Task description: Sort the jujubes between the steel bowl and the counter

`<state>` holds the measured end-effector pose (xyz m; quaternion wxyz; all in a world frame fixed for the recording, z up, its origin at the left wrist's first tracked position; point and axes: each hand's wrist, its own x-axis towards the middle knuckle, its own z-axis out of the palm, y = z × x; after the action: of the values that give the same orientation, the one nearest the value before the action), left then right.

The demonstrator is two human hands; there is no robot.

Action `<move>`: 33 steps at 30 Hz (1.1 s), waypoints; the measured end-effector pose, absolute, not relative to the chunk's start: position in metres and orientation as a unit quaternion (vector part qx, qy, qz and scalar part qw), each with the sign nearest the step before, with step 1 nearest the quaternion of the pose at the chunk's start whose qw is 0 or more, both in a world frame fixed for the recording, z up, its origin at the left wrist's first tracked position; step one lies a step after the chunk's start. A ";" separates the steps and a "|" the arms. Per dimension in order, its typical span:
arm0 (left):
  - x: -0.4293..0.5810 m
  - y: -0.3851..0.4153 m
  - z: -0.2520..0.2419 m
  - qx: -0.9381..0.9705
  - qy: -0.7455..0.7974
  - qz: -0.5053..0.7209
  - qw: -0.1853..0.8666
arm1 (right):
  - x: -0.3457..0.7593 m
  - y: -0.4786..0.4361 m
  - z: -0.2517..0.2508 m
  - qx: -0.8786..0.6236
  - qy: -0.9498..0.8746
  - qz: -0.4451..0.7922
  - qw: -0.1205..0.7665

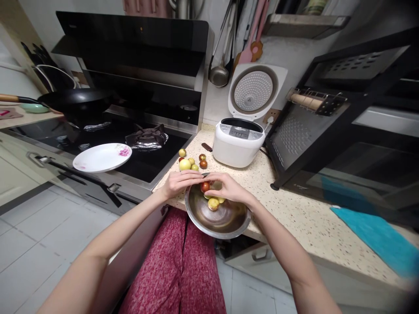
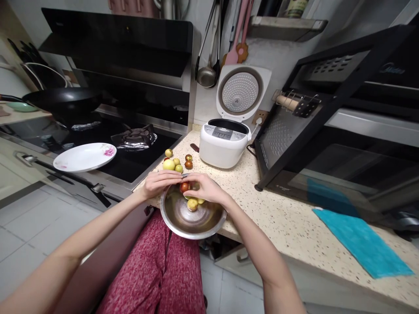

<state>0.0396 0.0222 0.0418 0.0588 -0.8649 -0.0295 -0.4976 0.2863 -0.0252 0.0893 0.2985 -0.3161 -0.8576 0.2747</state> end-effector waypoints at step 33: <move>0.025 0.017 0.034 -0.893 -0.019 -0.447 0.048 | 0.297 -0.028 0.096 -0.325 -0.837 0.237 0.371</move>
<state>0.0250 0.0174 0.0335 0.0484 -0.8932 -0.0186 -0.4466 0.2969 -0.0278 0.0960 0.3712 -0.3247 -0.8370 0.2370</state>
